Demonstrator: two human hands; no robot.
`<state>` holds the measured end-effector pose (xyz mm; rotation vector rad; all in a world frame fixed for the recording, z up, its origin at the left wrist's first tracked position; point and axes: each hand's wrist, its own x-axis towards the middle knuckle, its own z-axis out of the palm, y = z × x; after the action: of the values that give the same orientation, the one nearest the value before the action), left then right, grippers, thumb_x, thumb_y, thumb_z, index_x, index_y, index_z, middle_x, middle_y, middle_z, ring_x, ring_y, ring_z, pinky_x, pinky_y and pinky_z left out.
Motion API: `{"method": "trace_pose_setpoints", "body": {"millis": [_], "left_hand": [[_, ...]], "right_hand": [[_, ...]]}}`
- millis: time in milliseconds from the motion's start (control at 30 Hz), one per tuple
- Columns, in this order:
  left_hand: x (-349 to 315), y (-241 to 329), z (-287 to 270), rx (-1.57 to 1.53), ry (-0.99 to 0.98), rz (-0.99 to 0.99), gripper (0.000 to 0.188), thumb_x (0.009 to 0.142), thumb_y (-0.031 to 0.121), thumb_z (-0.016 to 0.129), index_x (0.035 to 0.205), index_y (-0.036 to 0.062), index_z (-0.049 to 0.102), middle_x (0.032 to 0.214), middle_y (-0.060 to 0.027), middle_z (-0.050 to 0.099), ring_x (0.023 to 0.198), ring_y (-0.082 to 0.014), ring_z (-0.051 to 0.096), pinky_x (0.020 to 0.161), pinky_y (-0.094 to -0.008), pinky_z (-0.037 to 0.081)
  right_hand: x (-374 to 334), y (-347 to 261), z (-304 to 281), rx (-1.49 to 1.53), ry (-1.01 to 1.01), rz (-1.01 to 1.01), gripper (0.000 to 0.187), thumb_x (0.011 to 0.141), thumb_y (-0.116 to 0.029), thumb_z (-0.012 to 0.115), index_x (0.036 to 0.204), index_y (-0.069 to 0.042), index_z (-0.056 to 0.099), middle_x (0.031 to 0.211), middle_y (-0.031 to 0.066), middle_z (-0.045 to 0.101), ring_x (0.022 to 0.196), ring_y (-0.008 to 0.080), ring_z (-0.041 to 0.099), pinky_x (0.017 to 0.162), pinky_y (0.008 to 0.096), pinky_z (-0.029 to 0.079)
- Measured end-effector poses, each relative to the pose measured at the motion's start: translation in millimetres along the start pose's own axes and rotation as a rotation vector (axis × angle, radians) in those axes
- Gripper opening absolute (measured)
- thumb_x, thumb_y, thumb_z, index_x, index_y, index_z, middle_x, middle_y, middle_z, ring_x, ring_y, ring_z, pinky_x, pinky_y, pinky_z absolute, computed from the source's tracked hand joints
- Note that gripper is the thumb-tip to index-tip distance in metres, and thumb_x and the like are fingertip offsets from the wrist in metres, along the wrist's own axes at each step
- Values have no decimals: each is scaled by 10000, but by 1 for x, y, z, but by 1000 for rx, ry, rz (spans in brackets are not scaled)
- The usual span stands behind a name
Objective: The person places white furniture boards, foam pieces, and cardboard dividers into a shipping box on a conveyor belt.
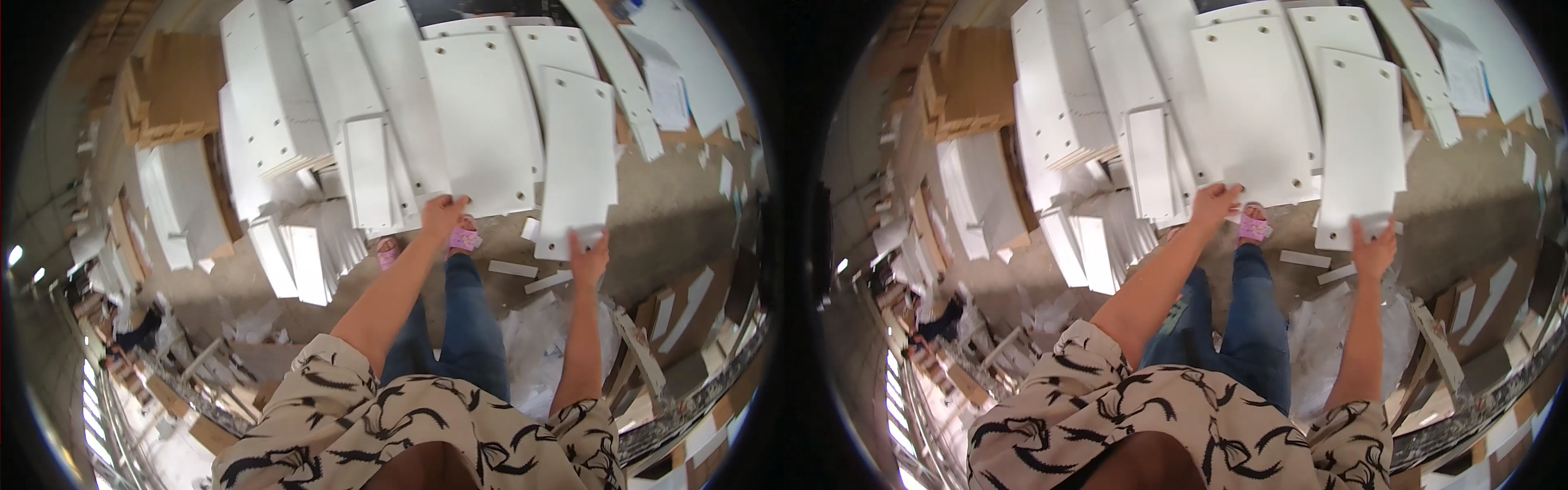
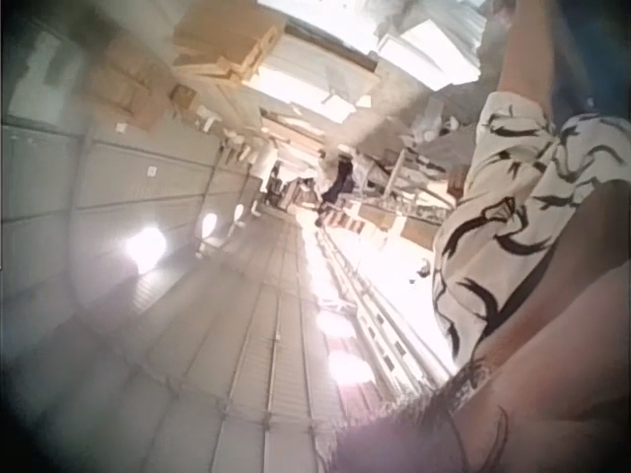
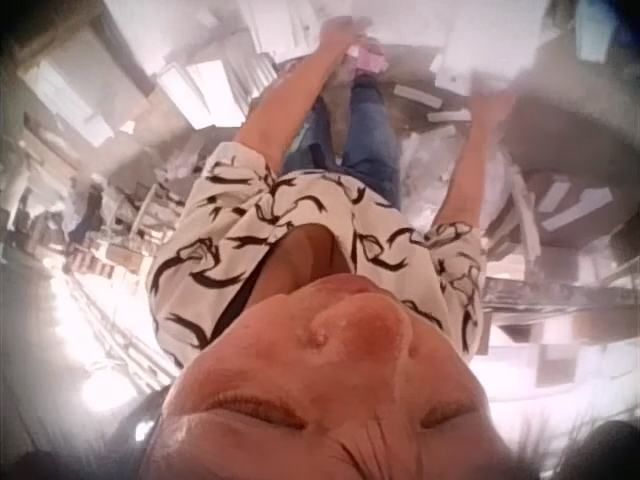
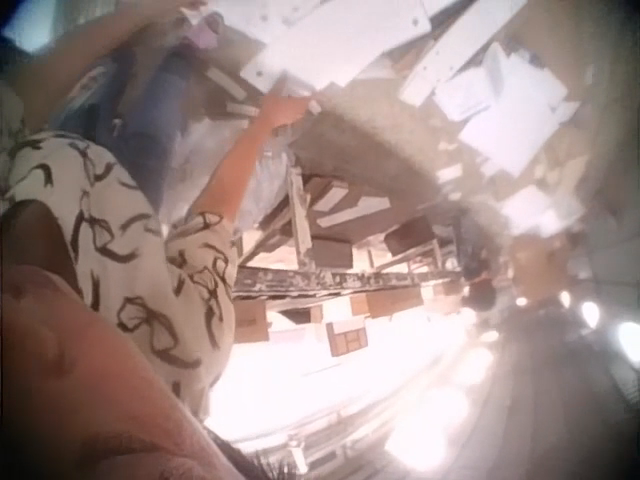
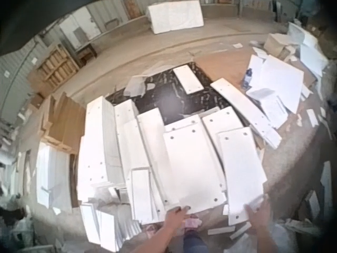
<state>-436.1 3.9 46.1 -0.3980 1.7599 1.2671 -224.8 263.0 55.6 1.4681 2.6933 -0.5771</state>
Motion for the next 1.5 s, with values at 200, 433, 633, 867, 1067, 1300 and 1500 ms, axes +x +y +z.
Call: {"method": "trace_pose_setpoints", "body": {"millis": [200, 433, 633, 867, 1067, 1300, 1500], "left_hand": [[-16, 4, -16, -72, -87, -120, 378, 745, 346, 718, 847, 3, 597, 738, -29, 583, 713, -90, 538, 619, -261, 452], [-65, 41, -38, -379, -34, 47, 416, 785, 350, 679, 956, -18, 589, 696, 2, 547, 570, -63, 460, 500, -241, 410], [-132, 39, -87, -267, -120, 53, 421, 807, 357, 660, 997, -13, 596, 808, -30, 612, 680, -62, 549, 535, -229, 459], [-142, -12, -118, 306, 228, 402, 501, 848, 378, 578, 1127, -29, 492, 795, -200, 617, 686, -337, 605, 607, -371, 478], [-146, -52, -137, 20, 176, 254, 437, 856, 344, 581, 1053, -27, 460, 718, -214, 594, 632, -355, 592, 574, -386, 457], [-115, -112, -135, -155, 157, 243, 437, 888, 357, 532, 1071, -33, 462, 791, -179, 595, 692, -189, 594, 620, -303, 457], [-4, -123, -185, 417, 687, 83, 952, 621, 410, 773, 1333, 13, 280, 1297, -215, 363, 1198, -356, 344, 974, -435, 325]], "right_hand": [[37, -10, -13, 641, -264, 513, 575, 862, -494, 516, 950, 68, 601, 806, 92, 604, 711, 140, 522, 661, 296, 436], [-26, -59, -16, 475, 118, 335, 512, 868, -442, 541, 717, 46, 582, 600, 64, 553, 543, 126, 457, 535, 318, 409], [-86, -150, -25, 729, -91, 445, 495, 894, -445, 491, 924, 33, 619, 828, 69, 631, 724, 147, 563, 671, 285, 448], [-134, -223, 5, 845, -443, 464, 441, 901, -383, 503, 1056, 24, 574, 992, 70, 602, 850, 115, 552, 748, 263, 446], [-166, -241, 35, 923, -508, 333, 401, 907, -344, 514, 1024, 34, 581, 955, 80, 607, 832, 126, 540, 751, 249, 437], [-143, -258, 45, 499, -542, 188, 485, 910, -395, 498, 1045, 66, 564, 971, 103, 619, 849, 166, 555, 766, 279, 440], [-100, -242, 72, 255, -350, -76, 479, 895, -430, 514, 923, 41, 595, 686, 34, 542, 621, 127, 427, 587, 279, 403]]}}
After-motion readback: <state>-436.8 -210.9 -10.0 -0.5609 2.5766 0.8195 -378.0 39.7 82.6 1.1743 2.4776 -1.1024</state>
